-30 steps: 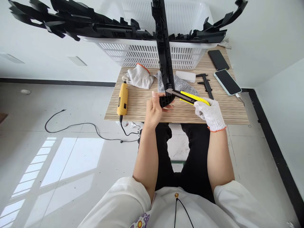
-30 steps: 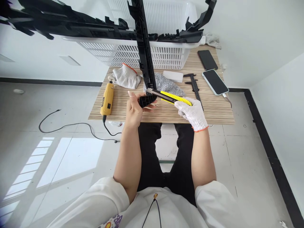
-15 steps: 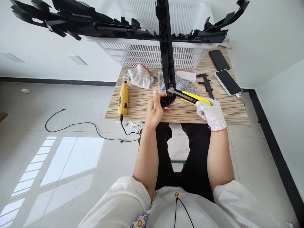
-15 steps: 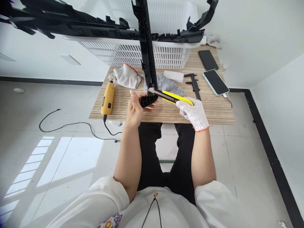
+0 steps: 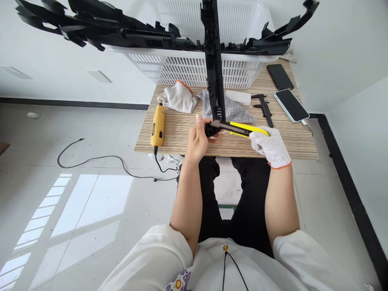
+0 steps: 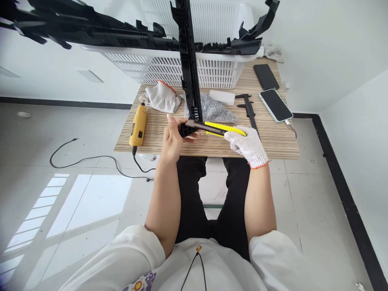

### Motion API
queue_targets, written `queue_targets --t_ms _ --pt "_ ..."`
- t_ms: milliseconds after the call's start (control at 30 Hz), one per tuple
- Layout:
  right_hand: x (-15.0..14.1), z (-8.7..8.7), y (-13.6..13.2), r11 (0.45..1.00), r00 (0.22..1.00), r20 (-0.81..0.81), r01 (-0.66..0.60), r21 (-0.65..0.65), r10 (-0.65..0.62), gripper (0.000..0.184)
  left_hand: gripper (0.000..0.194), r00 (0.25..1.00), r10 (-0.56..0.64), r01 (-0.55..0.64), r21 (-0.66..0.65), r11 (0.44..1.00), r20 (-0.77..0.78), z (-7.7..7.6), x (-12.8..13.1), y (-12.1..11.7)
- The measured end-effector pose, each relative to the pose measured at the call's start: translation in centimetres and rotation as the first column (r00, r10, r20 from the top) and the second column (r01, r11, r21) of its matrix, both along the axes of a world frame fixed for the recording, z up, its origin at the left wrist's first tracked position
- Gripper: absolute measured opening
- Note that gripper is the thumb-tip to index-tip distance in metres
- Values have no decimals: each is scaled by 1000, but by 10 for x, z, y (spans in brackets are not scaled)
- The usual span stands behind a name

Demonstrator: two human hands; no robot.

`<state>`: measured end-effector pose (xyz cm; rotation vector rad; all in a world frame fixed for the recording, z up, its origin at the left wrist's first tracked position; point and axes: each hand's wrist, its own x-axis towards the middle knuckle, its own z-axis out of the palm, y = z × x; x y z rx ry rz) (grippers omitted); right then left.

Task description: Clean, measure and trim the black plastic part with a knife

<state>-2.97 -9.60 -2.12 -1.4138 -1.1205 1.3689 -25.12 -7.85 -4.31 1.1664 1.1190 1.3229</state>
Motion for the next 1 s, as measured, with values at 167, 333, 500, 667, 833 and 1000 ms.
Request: queue_targets --t_ms 167,333,500,667,833,1000 --pt "-1 1 0 1000 1000 25 5 11 -6 21 73 1000 -1 1 -3 1000 13 1 0 -1" --pt "-3 5 0 1000 1000 19 12 28 -13 16 81 996 -69 71 -43 997 52 -2 -3 1" --pt "-1 4 0 1000 1000 8 -7 7 6 16 86 992 -103 108 -63 992 79 -2 -5 1" --pt "1 3 -1 1000 1000 6 -18 -3 18 16 80 995 -76 79 -43 996 70 1 -5 -1" --pt "0 2 -1 1000 1000 15 15 1 -15 16 82 993 -93 97 -51 994 77 2 -6 -1" --pt "1 1 -1 1000 1000 12 -14 -5 14 16 86 994 -87 91 -55 994 65 5 -5 -2"
